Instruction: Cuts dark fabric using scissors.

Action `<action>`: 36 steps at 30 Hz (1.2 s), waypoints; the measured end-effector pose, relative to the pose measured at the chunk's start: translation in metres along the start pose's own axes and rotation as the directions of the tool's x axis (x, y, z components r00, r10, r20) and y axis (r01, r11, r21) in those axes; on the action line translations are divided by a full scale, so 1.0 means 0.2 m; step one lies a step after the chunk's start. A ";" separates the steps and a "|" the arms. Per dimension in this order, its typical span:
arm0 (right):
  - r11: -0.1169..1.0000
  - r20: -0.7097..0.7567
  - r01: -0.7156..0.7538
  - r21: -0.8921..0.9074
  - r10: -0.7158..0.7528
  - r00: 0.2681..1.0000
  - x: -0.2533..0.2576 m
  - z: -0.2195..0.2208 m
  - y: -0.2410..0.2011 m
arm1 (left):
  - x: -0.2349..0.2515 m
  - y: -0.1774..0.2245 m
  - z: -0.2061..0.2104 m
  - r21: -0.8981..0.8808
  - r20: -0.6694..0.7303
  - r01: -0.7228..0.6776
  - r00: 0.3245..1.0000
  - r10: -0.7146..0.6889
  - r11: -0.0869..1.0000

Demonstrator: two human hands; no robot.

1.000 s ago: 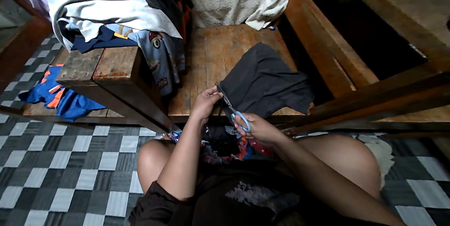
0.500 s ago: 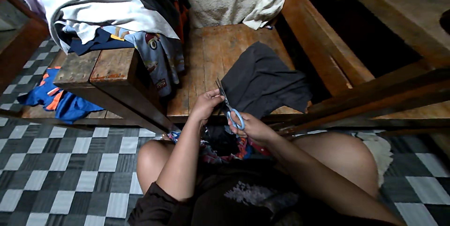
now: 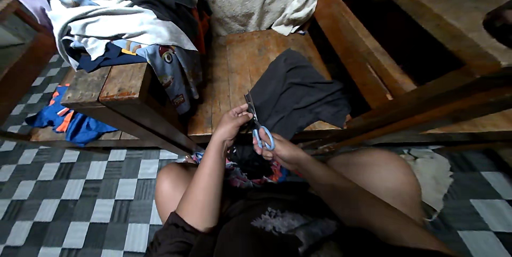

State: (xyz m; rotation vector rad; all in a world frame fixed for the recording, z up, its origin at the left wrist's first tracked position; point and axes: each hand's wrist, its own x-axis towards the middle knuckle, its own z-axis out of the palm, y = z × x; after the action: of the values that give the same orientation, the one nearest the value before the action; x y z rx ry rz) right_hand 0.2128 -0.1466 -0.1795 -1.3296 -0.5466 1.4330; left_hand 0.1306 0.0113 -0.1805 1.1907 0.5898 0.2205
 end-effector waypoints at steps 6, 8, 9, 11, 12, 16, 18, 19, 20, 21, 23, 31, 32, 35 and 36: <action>0.997 -0.042 0.012 0.076 -0.009 0.999 0.01 0.01 0.01 | 0.03 -0.05 0.02 -0.054 0.009 0.004 1.000 -0.004 0.999; 0.995 -0.066 0.020 0.093 -0.014 0.998 0.02 0.02 0.02 | 0.02 -0.05 0.03 -0.048 0.012 0.020 1.000 -0.020 0.999; 0.995 -0.073 0.026 0.096 -0.019 0.997 0.02 0.02 0.02 | 0.02 -0.05 0.03 -0.050 0.009 0.025 1.000 -0.025 0.998; 0.994 -0.082 0.036 0.105 -0.027 0.996 0.02 0.02 0.02 | 0.02 -0.04 0.03 -0.057 0.007 0.030 1.000 -0.029 0.998; 0.993 -0.082 0.044 0.112 -0.035 0.996 0.02 0.02 0.02 | 0.02 -0.04 0.03 -0.062 0.005 0.028 1.000 -0.028 0.998; 0.995 -0.063 0.054 0.082 -0.049 0.997 0.02 0.01 0.01 | 0.02 -0.04 0.02 -0.061 0.016 0.005 1.000 -0.004 0.998; 0.997 -0.054 0.037 0.064 -0.034 0.998 0.02 0.00 0.01 | 0.02 -0.04 0.02 -0.055 0.008 -0.016 1.000 0.016 0.998; 0.998 -0.052 0.027 0.061 -0.023 0.998 0.01 0.00 0.01 | 0.02 -0.03 0.02 -0.053 -0.013 -0.025 1.000 0.024 0.998; 0.998 -0.052 0.015 0.064 -0.011 0.999 0.00 0.00 0.01 | 0.02 -0.03 0.02 -0.050 -0.043 -0.033 0.999 0.031 0.998; 0.997 -0.052 0.007 0.074 -0.003 0.999 -0.01 0.00 0.02 | 0.02 -0.02 0.02 -0.047 -0.081 -0.039 0.996 0.035 0.998; 0.996 -0.050 -0.004 0.091 0.009 0.999 -0.02 0.00 0.03 | 0.01 -0.02 0.03 -0.034 -0.147 -0.042 0.989 0.037 0.999; 0.993 -0.080 0.008 0.117 0.001 0.997 -0.01 0.00 0.02 | 0.01 -0.03 0.04 0.021 -0.062 0.048 0.997 -0.047 0.999; 0.994 -0.081 0.007 0.111 0.002 0.997 -0.01 0.00 0.02 | 0.01 -0.03 0.04 0.027 -0.059 0.056 0.997 -0.055 0.998; 0.994 -0.068 0.002 0.107 0.006 0.998 -0.02 0.00 0.02 | 0.00 -0.03 0.04 0.036 -0.088 0.070 0.994 -0.066 0.997; 0.994 -0.065 0.000 0.109 0.007 0.998 -0.02 0.00 0.02 | 0.00 -0.02 0.05 0.029 -0.101 0.075 0.992 -0.071 0.997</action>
State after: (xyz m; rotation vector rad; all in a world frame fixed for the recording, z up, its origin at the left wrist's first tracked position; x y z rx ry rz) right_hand 0.2098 -0.1511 -0.1819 -1.2857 -0.4174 1.3978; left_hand 0.1354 0.0024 -0.1826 1.1920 0.7254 0.2098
